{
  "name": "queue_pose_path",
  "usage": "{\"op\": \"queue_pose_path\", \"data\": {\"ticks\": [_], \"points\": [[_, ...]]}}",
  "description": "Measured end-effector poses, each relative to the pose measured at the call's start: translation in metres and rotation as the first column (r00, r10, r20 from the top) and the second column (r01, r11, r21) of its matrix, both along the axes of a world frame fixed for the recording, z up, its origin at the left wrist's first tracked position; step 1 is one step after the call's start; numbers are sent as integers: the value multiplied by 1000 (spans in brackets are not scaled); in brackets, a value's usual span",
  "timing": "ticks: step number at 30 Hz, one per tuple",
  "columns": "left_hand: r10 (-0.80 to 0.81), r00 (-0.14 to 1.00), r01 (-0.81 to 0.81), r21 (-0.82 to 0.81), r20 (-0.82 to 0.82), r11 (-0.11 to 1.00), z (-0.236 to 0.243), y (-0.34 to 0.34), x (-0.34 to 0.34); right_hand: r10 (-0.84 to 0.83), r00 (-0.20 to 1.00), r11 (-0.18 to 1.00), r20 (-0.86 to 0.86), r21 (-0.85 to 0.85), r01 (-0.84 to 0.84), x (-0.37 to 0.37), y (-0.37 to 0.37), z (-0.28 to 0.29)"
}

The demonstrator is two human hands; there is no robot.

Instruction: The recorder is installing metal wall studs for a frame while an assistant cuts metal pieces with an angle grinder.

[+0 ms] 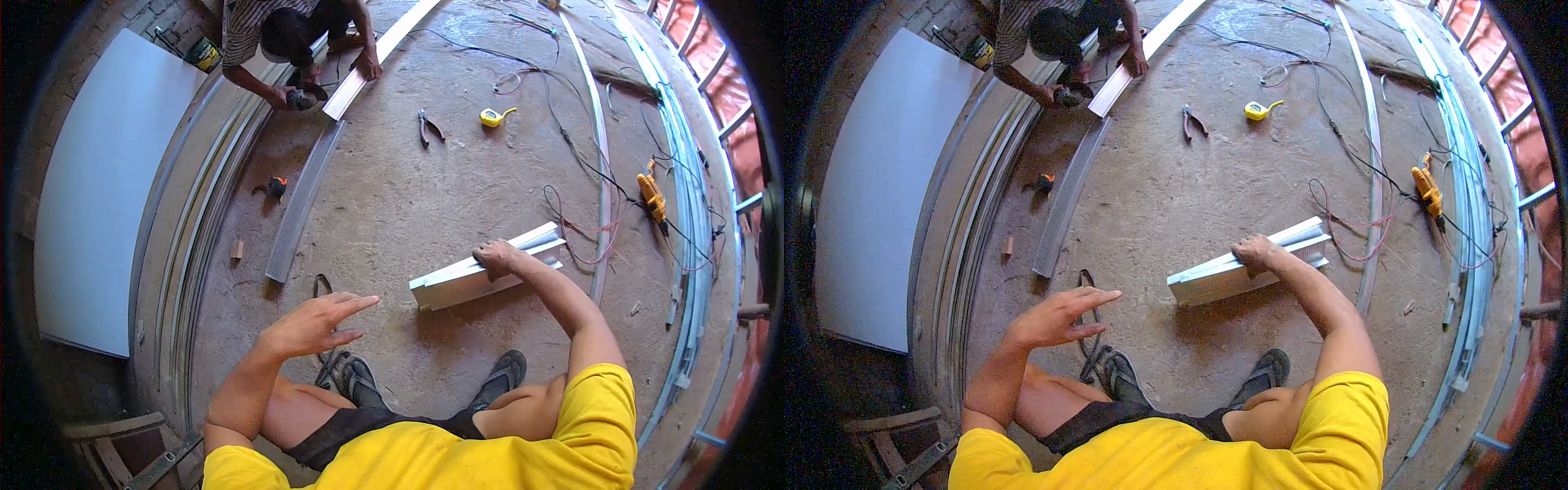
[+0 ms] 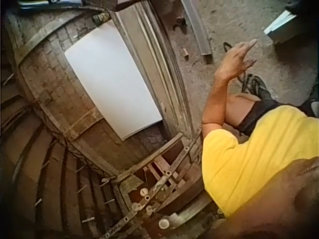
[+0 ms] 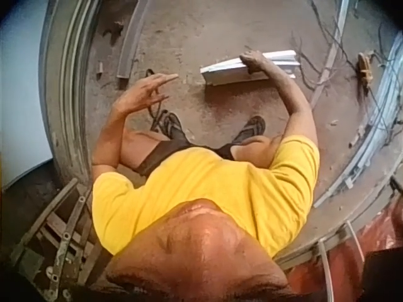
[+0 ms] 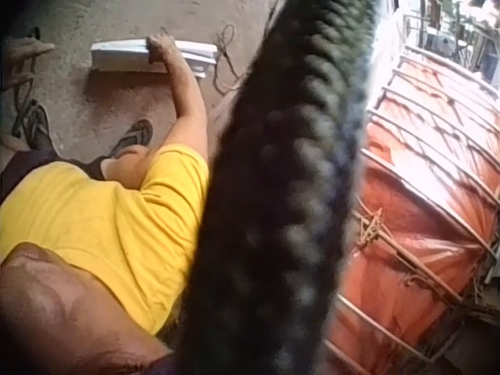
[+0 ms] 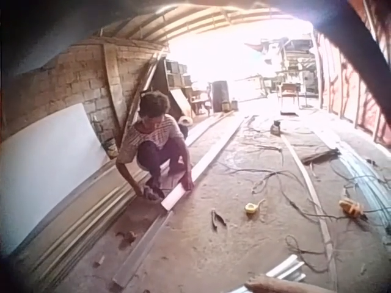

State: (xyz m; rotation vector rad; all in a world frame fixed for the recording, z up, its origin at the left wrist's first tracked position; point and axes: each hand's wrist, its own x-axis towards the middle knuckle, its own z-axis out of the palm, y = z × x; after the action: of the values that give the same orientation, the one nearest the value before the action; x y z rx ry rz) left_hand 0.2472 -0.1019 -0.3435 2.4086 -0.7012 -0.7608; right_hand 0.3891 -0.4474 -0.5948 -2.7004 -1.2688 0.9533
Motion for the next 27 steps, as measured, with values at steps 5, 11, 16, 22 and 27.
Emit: {"op": "queue_pose_path", "data": {"ticks": [5,11,16,22,27], "points": [[-16,999,18,51,-33,999,1,1,1,10,1000,1000,0,-26,-10,0,1,0],[-25,1000,26,47,-17,999,5,0,0,28,999,999,33,-29,-27,0,1,-5],[-29,1000,29,40,1,999,0,1,0,53,997,999,55,-16,-52,0,0,-8],[-39,999,39,17,-2,999,2,0,1,38,999,999,24,-20,-37,0,-1,-5],[-37,999,37,4,-9,999,1,0,1,27,1000,999,10,-45,-26,1,0,-4]]}}
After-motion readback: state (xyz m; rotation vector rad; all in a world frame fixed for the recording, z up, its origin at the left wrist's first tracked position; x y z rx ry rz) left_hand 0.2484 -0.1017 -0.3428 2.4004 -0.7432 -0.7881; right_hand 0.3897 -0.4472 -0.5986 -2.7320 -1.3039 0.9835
